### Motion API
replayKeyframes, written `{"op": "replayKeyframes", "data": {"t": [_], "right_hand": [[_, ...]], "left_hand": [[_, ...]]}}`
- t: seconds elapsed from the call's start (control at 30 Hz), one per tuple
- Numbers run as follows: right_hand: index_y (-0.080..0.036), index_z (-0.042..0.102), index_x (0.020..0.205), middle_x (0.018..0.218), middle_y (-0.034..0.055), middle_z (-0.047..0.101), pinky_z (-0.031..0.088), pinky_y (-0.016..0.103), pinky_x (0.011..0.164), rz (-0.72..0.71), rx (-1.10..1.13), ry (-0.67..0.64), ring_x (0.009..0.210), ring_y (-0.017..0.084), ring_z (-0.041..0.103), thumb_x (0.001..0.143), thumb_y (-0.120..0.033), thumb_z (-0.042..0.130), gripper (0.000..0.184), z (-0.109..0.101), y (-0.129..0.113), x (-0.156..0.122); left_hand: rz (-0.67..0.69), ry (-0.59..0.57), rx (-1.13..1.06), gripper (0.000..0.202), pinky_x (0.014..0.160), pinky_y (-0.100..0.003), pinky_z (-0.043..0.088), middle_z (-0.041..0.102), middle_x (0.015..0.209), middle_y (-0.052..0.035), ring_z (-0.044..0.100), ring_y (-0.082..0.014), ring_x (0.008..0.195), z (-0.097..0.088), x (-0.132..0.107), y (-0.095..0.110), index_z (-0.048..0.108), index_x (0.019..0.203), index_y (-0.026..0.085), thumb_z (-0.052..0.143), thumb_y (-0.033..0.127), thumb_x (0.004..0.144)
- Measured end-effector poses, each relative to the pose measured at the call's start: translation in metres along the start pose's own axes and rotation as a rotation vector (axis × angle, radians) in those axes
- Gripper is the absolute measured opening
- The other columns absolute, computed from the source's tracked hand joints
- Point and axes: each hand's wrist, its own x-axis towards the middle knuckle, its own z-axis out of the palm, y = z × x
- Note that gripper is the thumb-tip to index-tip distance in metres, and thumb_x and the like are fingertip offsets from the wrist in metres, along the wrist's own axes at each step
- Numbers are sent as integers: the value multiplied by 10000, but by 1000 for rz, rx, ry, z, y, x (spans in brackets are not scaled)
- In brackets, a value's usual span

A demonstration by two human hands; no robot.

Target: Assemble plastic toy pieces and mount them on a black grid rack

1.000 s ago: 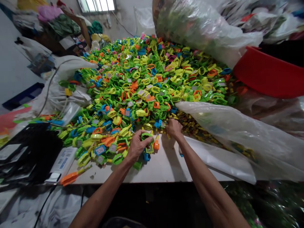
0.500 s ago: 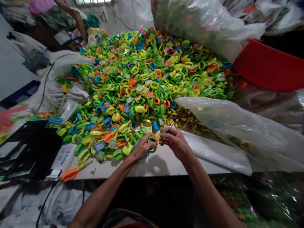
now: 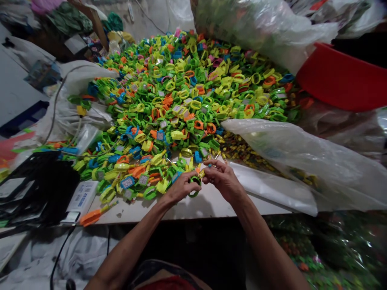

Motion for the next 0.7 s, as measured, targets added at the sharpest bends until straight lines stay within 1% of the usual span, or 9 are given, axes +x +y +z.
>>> {"op": "replayKeyframes", "data": {"t": [0.1,0.17,0.33,0.4,0.5,0.53,0.6,0.67,0.7], "right_hand": [[-175,565,833,519,-78,543,437,251,511,1,25,-23,467,116,569,503,-237,800,410,0,0,-1],[-173,566,826,516,-73,548,424,245,492,11,19,-26,452,113,561,509,-239,793,396,1,1,-2],[-173,570,827,496,-77,533,417,239,490,25,-7,-39,443,113,560,527,-247,780,374,-2,7,-1],[-173,564,826,499,-72,541,416,239,492,26,-13,-44,444,112,557,536,-250,771,364,-2,9,-1],[-176,550,823,477,-80,524,424,248,498,13,-40,-40,443,118,553,549,-260,760,356,1,12,-5],[-181,543,826,477,-83,523,431,253,503,-6,-60,-26,445,121,555,557,-265,756,354,4,14,-7],[-191,525,831,503,-76,546,451,265,525,-63,-114,21,466,126,565,582,-273,745,342,11,19,-13],[-199,505,820,550,-63,574,466,272,557,-108,-163,69,503,128,581,606,-285,731,324,15,27,-15],[-199,499,817,566,-58,578,471,274,571,-107,-182,71,520,130,589,614,-297,725,320,14,30,-14]], "left_hand": [[-6,-4,-33,168,513,-239,235,388,614,33,300,-100,566,-2,-1,-2,504,696,161,514,267,566],[-11,-10,-44,165,508,-238,234,389,605,33,300,-98,559,-2,0,-3,506,690,158,515,262,562],[-6,-72,-44,198,492,-224,227,407,620,31,313,-94,556,-5,0,-10,543,744,153,522,260,579],[-29,-82,-61,202,476,-221,212,382,586,38,302,-88,528,-6,0,-13,560,753,145,538,305,632],[-48,-103,-72,326,455,-221,192,339,546,46,271,-81,487,-8,-1,-15,589,751,132,516,450,750],[-35,-106,-54,365,456,-221,199,348,547,42,276,-82,486,-9,-2,-16,600,748,131,499,480,775],[21,-101,28,376,478,-220,244,421,571,23,332,-91,510,-11,-3,-17,626,761,132,478,475,804],[84,-70,199,336,517,-224,290,504,609,3,407,-105,546,-15,-4,-19,644,774,143,453,414,825],[110,-46,321,313,534,-227,303,527,610,0,433,-111,555,-18,-5,-19,646,762,152,443,379,829]]}}
